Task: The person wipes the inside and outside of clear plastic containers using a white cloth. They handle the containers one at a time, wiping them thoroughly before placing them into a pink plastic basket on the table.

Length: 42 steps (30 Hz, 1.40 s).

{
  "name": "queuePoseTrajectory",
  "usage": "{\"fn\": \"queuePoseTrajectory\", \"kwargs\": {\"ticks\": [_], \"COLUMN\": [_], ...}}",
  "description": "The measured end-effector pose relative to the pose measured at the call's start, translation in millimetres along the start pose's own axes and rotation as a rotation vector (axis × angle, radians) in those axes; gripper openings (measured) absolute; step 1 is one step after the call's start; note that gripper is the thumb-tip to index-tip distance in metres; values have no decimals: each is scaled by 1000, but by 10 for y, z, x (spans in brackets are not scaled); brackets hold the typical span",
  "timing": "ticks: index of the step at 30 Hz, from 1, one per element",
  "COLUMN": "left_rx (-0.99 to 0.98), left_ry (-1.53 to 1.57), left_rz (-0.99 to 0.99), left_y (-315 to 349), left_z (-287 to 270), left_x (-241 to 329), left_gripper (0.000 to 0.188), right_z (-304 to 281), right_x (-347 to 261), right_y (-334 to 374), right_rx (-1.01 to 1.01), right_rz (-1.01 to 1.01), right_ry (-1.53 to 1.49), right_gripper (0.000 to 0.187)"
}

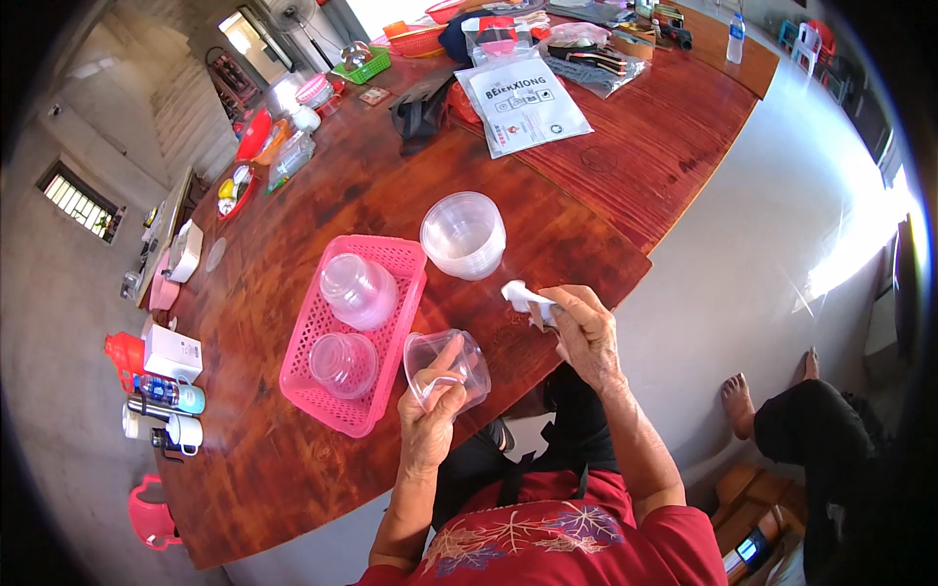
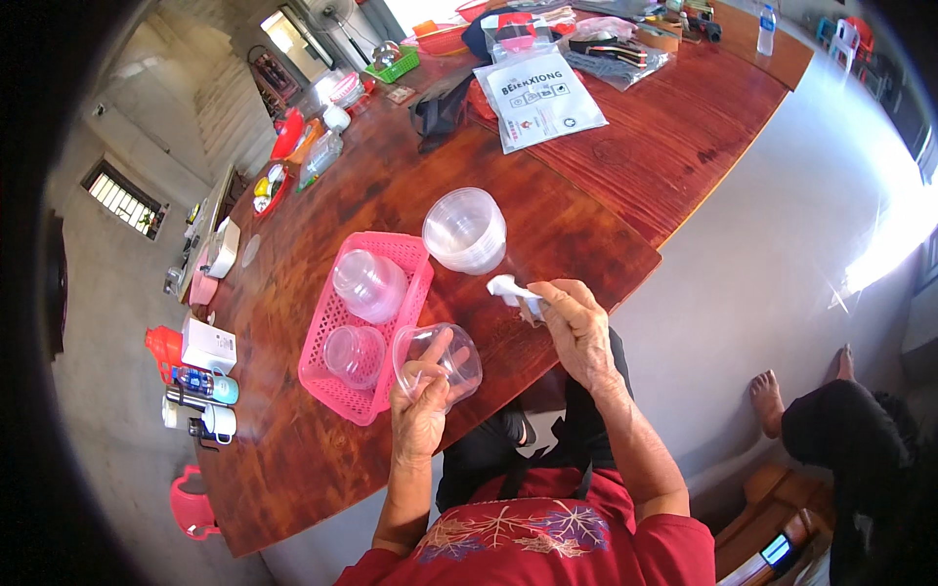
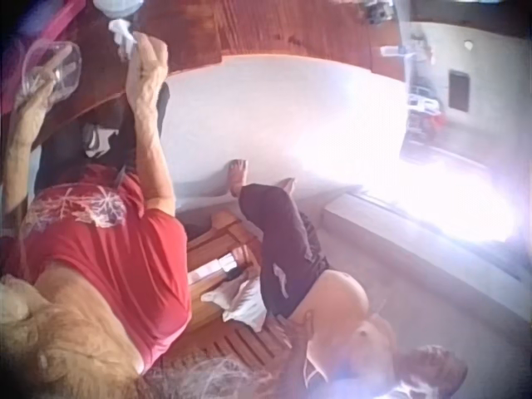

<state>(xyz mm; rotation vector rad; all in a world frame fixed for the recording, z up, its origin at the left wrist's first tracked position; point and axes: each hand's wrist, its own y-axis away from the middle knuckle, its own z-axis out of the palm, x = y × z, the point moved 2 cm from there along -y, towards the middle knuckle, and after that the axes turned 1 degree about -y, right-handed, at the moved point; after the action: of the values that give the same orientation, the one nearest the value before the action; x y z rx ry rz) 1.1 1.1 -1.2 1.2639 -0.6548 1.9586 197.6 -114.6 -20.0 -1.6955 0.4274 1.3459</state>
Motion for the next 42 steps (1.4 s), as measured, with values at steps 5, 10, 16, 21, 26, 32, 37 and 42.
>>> {"fn": "queuePoseTrajectory", "kwargs": {"ticks": [5, 10, 16, 21, 26, 32, 37, 42], "left_rx": [17, -31, -100, -296, -282, -133, -210, -349], "left_ry": [-24, -240, -309, -243, -191, -253, -90, -177], "left_rz": [-16, 131, 135, 122, 105, 90, 122, 223], "left_y": [-17, -40, -57, 88, 15, -94, 26, -7], "left_z": [-26, 91, 168, 95, 145, 292, 84, 194], "left_x": [8, -5, -34, -190, -165, 14, -224, -184], "left_gripper": [15, 31, 47, 30, 33, 44, 53, 21], "right_z": [-22, 184, 591, 528, 546, 655, 576, 530], "right_x": [0, -578, -940, -713, -510, -744, -724, -389], "right_y": [-60, -14, 196, -207, -177, 307, 78, -250], "right_rx": [100, -130, -348, -405, -434, -351, -284, -478], "right_rz": [189, -10, -435, -285, -15, -590, -432, 57], "right_ry": [-2, 158, 403, 206, 59, 501, 363, 105], "right_gripper": [18, 30, 39, 25, 22, 32, 35, 23]}}
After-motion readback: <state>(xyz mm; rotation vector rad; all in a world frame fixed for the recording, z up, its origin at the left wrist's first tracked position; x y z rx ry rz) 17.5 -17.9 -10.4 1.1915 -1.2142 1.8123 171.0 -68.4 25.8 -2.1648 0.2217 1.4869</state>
